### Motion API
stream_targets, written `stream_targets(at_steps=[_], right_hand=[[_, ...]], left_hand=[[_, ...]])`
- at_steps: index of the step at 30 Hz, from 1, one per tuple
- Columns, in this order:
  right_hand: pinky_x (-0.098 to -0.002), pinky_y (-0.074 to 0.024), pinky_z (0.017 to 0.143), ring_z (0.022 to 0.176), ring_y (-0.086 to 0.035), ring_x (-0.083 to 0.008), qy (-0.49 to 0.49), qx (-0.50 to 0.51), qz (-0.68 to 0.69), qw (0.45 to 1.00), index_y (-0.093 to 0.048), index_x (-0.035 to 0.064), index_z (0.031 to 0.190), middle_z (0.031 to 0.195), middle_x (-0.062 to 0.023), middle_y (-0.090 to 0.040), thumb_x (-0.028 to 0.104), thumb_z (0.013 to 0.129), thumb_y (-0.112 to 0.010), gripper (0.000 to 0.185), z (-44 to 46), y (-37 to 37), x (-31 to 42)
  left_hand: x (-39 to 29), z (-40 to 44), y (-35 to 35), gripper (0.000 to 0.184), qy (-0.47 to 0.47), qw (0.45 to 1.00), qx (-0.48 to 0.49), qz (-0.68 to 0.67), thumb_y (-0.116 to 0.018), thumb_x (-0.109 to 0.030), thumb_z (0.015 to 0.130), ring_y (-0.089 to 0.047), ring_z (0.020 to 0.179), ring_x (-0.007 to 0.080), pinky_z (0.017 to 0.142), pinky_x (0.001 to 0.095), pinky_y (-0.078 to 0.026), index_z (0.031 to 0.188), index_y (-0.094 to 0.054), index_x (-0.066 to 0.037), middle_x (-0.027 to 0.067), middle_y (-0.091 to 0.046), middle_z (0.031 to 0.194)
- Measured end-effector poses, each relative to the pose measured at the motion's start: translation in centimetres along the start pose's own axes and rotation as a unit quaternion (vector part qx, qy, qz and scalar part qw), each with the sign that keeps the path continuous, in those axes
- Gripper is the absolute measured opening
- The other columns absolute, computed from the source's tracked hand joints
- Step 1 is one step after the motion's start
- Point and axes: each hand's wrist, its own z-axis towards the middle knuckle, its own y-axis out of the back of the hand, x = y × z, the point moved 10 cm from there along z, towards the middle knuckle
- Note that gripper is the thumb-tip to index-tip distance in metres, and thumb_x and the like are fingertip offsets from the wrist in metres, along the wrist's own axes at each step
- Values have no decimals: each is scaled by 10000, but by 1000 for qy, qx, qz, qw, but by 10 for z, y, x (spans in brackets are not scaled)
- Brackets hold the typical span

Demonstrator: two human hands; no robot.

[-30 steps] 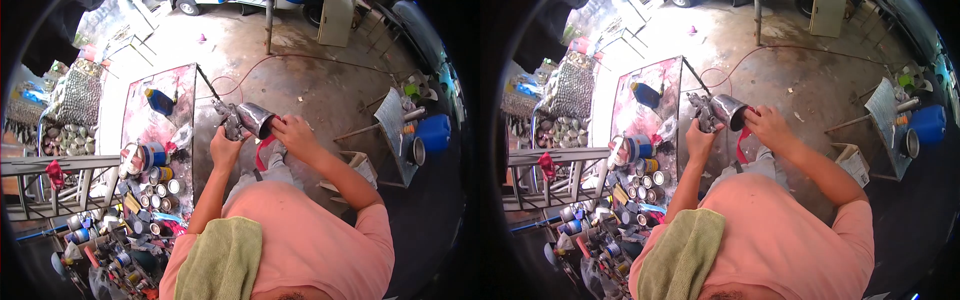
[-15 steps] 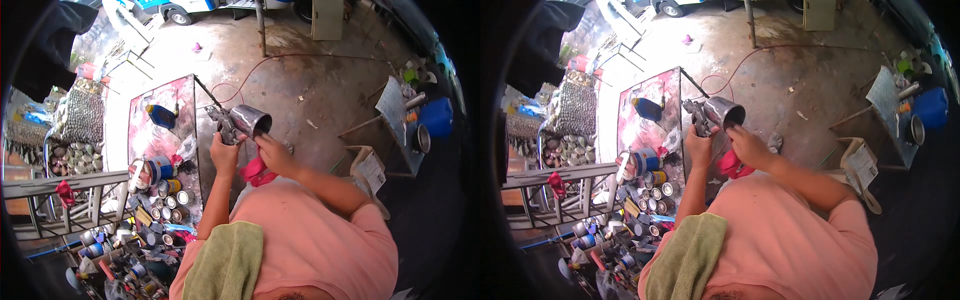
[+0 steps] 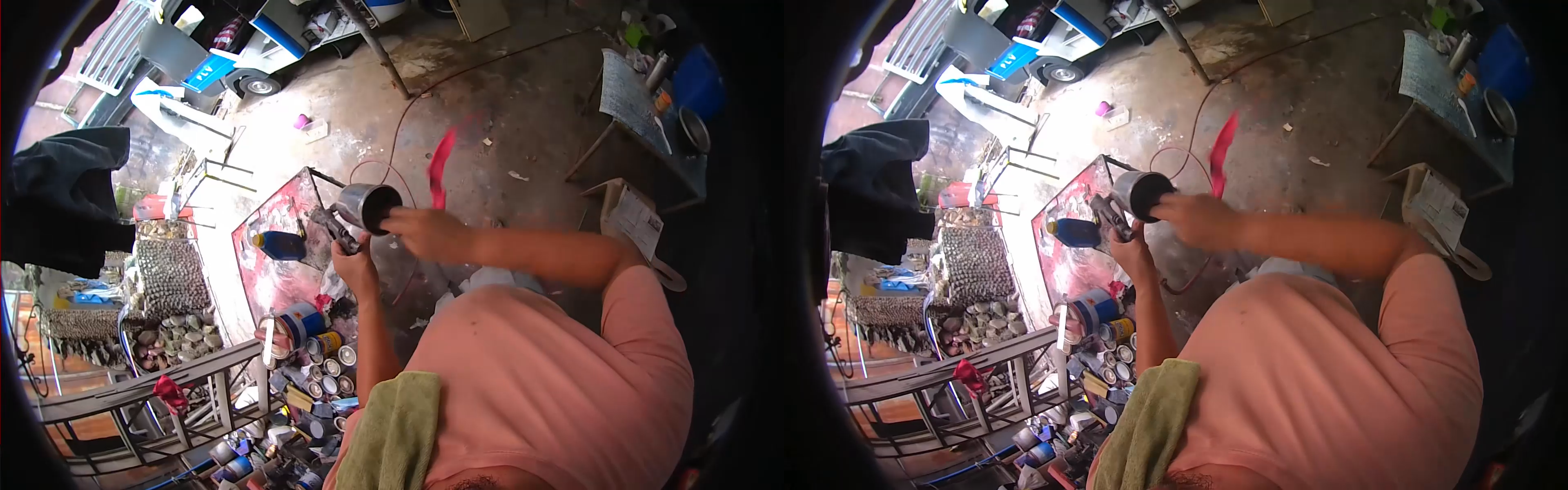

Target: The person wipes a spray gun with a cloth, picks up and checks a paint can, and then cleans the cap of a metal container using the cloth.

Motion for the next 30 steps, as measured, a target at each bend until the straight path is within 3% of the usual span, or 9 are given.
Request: stream_targets(at_steps=[4, 11, 17, 20, 21, 23, 27, 29, 30], right_hand=[[-389, -549, 869, 1038, -650, -318, -19, -45, 105, 993, -622, 28, 1139, 1204, -164, -620, 45, 839, -516, 318, 14, 5, 27], [-428, -575, 608, 738, -714, -310, 72, 218, -245, 942, -672, 34, 973, 944, -150, -711, 120, 762, -663, 228, 41, 8, 26], [-417, -562, 585, 736, -716, -322, 68, 128, -249, 958, -681, 39, 905, 784, -155, -701, 93, 740, -654, 175, 35, -21, -7], [-358, -527, 574, 699, -688, -242, -43, 224, -159, 961, -668, 34, 984, 820, -103, -690, 43, 771, -613, 221, 16, -39, -19], [-337, -522, 606, 725, -671, -214, -138, 211, 42, 967, -654, 33, 1014, 842, -88, -678, 41, 773, -608, 245, 10, -41, -27], [-294, -514, 669, 777, -638, -160, -315, 160, 417, 837, -627, 30, 1073, 886, -58, -654, 36, 779, -600, 295, -8, -56, -40], [-263, -485, 757, 858, -596, -135, -303, 114, 480, 816, -584, 39, 1210, 1000, -37, -615, 13, 830, -555, 382, -33, -58, -25], [-304, -511, 737, 862, -626, -193, -72, 42, 135, 987, -588, 59, 1238, 1097, -72, -619, 35, 824, -594, 415, -32, -29, -27], [-325, -524, 727, 864, -641, -222, 56, -2, -48, 997, -590, 69, 1252, 1145, -89, -620, 46, 821, -613, 432, -40, -18, -14]], left_hand=[[-22, 14, 13, 381, -103, 993, -26, -48, -788, -266, 868, -438, 769, 130, 698, 287, -400, 941, -516, -9, 8, -512, 840], [-58, 19, 22, 409, -144, 989, -18, -41, -840, -256, 824, -454, 753, 119, 684, 249, -391, 955, -530, -23, -11, -510, 827], [-62, 3, 14, 386, -186, 981, -40, 48, -861, -205, 793, -463, 732, 117, 673, 269, -415, 913, -540, -28, -16, -523, 809], [-55, -12, 8, 415, -131, 983, -42, 121, -890, -223, 750, -484, 715, 146, 675, 305, -436, 896, -555, -26, 13, -548, 774], [-44, -16, 5, 424, -118, 986, -40, 110, -892, -243, 746, -500, 713, 156, 671, 316, -445, 896, -565, -19, 32, -572, 774], [-30, -24, 0, 465, -103, 989, -46, 99, -897, -311, 726, -552, 690, 220, 650, 357, -463, 890, -578, -14, 88, -616, 763], [-16, -28, 3, 546, -80, 989, -61, 112, -906, -414, 686, -628, 661, 348, 621, 417, -487, 881, -593, -11, 177, -661, 753], [-17, -26, 9, 564, -20, 987, -45, 150, -907, -433, 677, -645, 682, 354, 635, 416, -491, 881, -603, -4, 187, -679, 772], [-18, -27, 11, 567, -1, 987, -32, 155, -906, -438, 678, -645, 683, 356, 639, 417, -491, 877, -602, -3, 187, -682, 774]])
